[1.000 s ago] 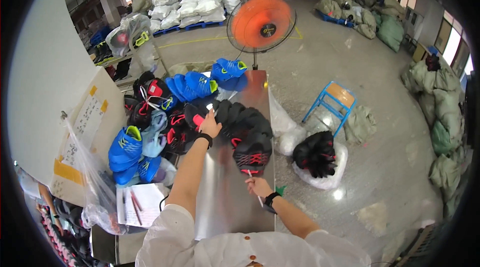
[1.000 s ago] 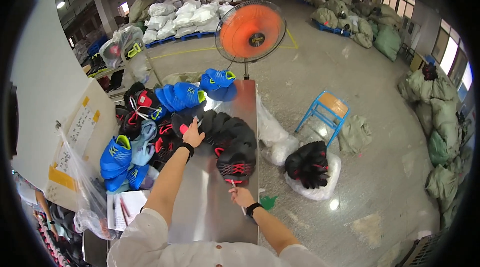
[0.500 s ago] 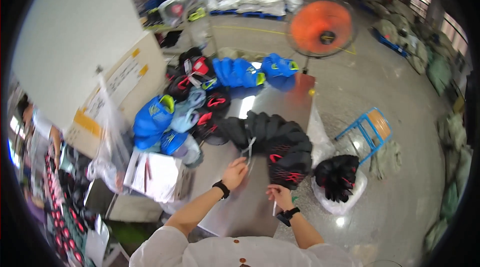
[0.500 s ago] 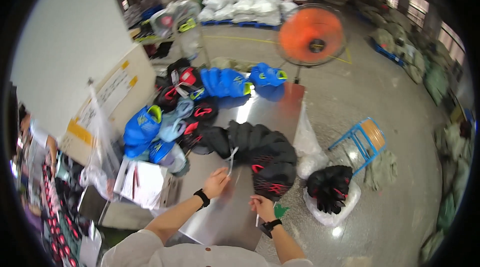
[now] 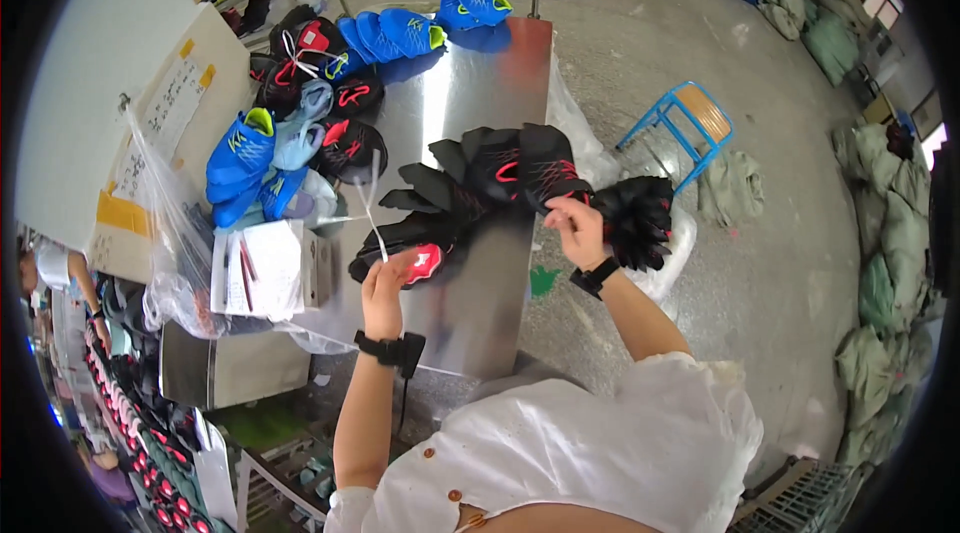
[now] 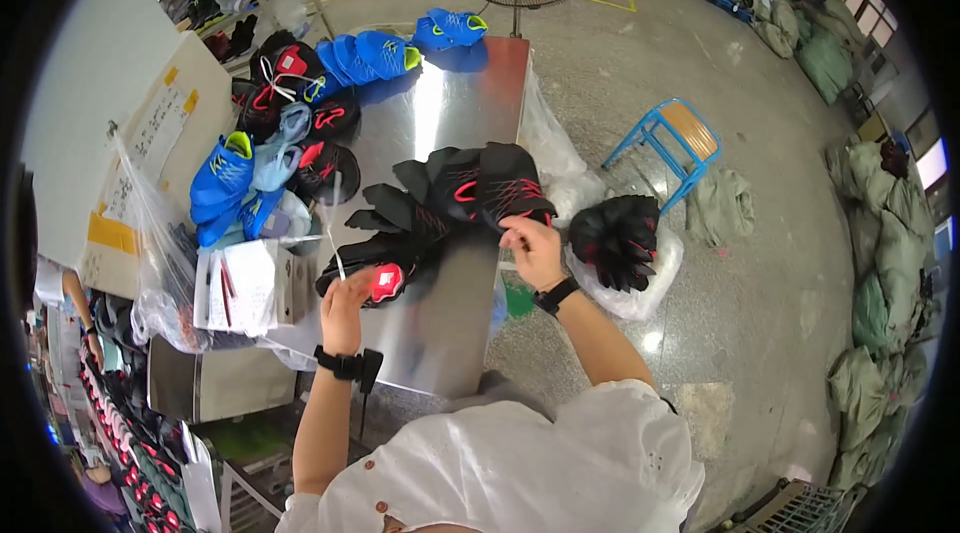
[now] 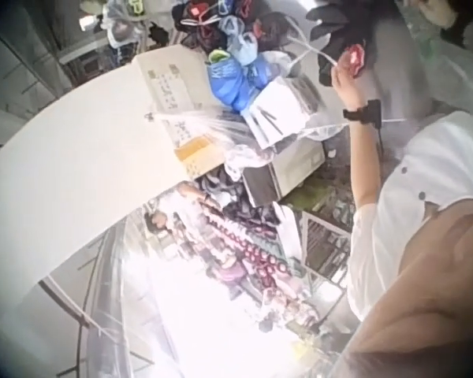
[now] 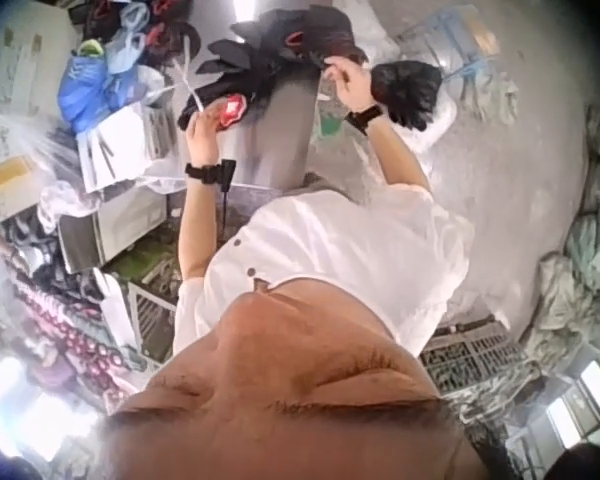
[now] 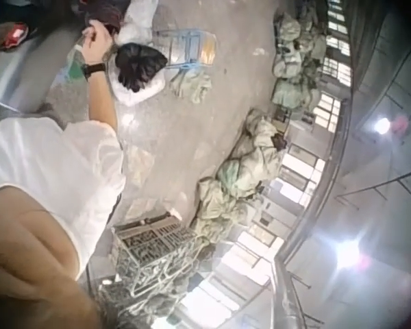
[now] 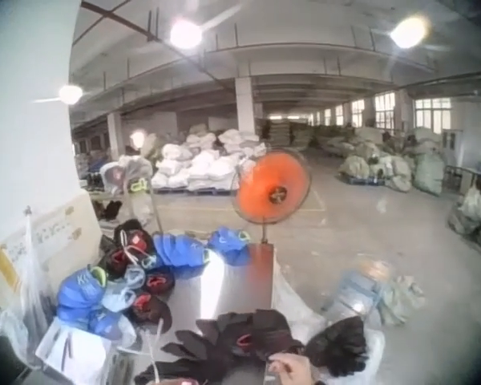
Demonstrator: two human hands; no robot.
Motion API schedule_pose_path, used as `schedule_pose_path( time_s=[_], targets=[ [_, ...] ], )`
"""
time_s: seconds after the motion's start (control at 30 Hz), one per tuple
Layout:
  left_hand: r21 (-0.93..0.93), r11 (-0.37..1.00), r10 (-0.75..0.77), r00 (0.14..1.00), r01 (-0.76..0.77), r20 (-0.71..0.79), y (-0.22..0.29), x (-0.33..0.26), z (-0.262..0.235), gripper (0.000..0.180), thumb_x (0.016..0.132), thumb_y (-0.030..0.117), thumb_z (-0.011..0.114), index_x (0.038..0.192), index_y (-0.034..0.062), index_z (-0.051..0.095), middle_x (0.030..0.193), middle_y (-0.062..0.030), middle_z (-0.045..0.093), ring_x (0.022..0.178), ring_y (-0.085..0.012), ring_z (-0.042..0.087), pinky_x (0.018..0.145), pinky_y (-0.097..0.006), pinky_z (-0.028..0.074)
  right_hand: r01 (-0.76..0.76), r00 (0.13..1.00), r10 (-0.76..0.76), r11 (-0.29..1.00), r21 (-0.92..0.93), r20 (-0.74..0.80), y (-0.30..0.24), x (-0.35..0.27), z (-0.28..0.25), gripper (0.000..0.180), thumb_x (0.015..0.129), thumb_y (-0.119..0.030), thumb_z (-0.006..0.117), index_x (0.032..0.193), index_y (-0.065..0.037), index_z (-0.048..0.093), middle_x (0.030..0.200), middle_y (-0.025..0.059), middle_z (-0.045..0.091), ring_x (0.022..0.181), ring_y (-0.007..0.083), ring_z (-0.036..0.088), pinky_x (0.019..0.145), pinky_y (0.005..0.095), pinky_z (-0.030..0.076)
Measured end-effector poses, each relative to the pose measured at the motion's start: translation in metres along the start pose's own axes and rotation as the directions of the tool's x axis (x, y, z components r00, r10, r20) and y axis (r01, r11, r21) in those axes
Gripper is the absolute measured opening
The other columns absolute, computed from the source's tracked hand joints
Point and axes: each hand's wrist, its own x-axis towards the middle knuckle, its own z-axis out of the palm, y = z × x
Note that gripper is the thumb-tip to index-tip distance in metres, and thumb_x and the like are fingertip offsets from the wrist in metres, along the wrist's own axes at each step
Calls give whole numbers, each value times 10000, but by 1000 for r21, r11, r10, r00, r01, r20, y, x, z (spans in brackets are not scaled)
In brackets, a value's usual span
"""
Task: The recorder collects black and red shoe uppers from a large green bag and organizes them on a work table.
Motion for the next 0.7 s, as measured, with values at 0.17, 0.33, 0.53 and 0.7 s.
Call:
schedule_pose_path(
  time_s=[0.17,0.33,0.53,0.7],
  targets=[
    [94,985,-117,963,143,-243,-51,-129,-6,315,886,282,429,950,14,583,1068,-96,588,925,-188,564,799,-288,403,29,958,-27,1000,-2,287,-11,-75,11,221,637,80,528,787,-66,597,642,53,570,593,207,579,521,297,440],
    [112,994,55,891,-5,-450,-104,-246,7,264,868,246,424,888,37,583,1061,-93,593,895,-166,572,736,-277,419,46,873,-30,999,-21,486,-30,-96,17,124,765,-13,509,823,-68,604,691,66,591,674,222,605,614,306,461],
    [30,999,12,706,14,-709,-142,-373,87,321,891,202,383,979,-14,604,941,-77,629,862,-138,573,739,-253,429,-114,665,3,989,98,747,-46,-89,19,156,847,-92,467,912,-28,593,601,50,597,570,101,567,569,237,457],
    [-111,990,-61,448,-87,-892,-241,-484,138,271,846,174,439,831,-8,639,804,-78,640,727,-142,579,681,-250,441,-112,324,-207,960,255,923,-91,-111,82,168,832,-51,455,946,-41,578,600,51,580,536,100,540,560,254,468]
  ],
)
